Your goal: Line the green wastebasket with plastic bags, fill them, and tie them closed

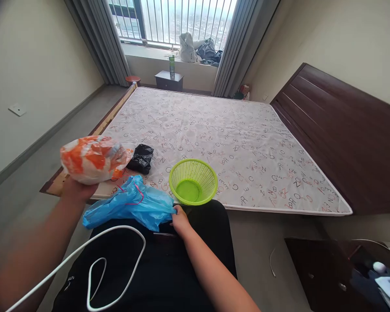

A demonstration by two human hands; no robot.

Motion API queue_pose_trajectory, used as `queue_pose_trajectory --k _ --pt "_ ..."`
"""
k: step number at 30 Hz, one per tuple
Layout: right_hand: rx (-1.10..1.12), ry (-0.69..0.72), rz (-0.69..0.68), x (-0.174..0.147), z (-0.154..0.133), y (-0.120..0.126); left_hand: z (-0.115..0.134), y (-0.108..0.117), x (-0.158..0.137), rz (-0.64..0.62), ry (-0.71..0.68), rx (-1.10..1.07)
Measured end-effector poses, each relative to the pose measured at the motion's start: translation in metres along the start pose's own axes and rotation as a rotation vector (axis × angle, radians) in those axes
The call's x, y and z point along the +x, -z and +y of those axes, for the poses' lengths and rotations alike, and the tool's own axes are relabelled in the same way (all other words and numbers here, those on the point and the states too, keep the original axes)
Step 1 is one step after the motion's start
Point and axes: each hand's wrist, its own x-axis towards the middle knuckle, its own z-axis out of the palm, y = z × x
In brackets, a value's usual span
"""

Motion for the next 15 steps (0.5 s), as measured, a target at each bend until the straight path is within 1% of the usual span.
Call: queue_pose_trajectory --k 1,2,3,4,6,8,9,11,12,14,15 --pt "-0.012 0.000 -0.011 -0.001 0.000 -0.001 -0.017 -0.017 0.010 -0.019 0.078 -0.031" --pt "-0.022 0.001 -0.020 -0.001 0.000 -0.001 -0.036 -0.035 0.021 0.011 0.118 -0.049" --pt "-0.031 0.000 -0.028 -0.002 0.000 0.000 -0.054 -0.051 0.031 0.062 0.125 -0.039" --pt "-0.040 0.001 -0.034 -0.002 -0.001 0.000 -0.071 -0.066 0.040 0.126 0.094 0.012" --pt "-0.053 0.005 -0.047 -0.003 -0.001 0.002 -0.102 -0.089 0.056 0.153 -0.003 0.233" --pt "-0.061 0.010 -0.058 -0.004 -0.001 0.004 -0.123 -0.099 0.064 0.120 -0.057 0.540" --pt "-0.062 0.013 -0.064 -0.004 -0.002 0.004 -0.129 -0.099 0.064 0.094 -0.063 0.686" --pt "-0.061 0.017 -0.074 -0.005 -0.002 0.006 -0.136 -0.088 0.054 0.024 -0.096 0.903" --pt "-0.059 0.021 -0.083 -0.005 -0.002 0.006 -0.137 -0.078 0.044 -0.012 -0.140 0.971" --pt "-0.053 0.037 -0.107 -0.004 -0.003 0.007 -0.135 -0.052 0.019 -0.080 -0.244 1.049" --pt "-0.048 0.052 -0.123 -0.004 -0.003 0.007 -0.134 -0.036 0.005 -0.083 -0.262 1.074"
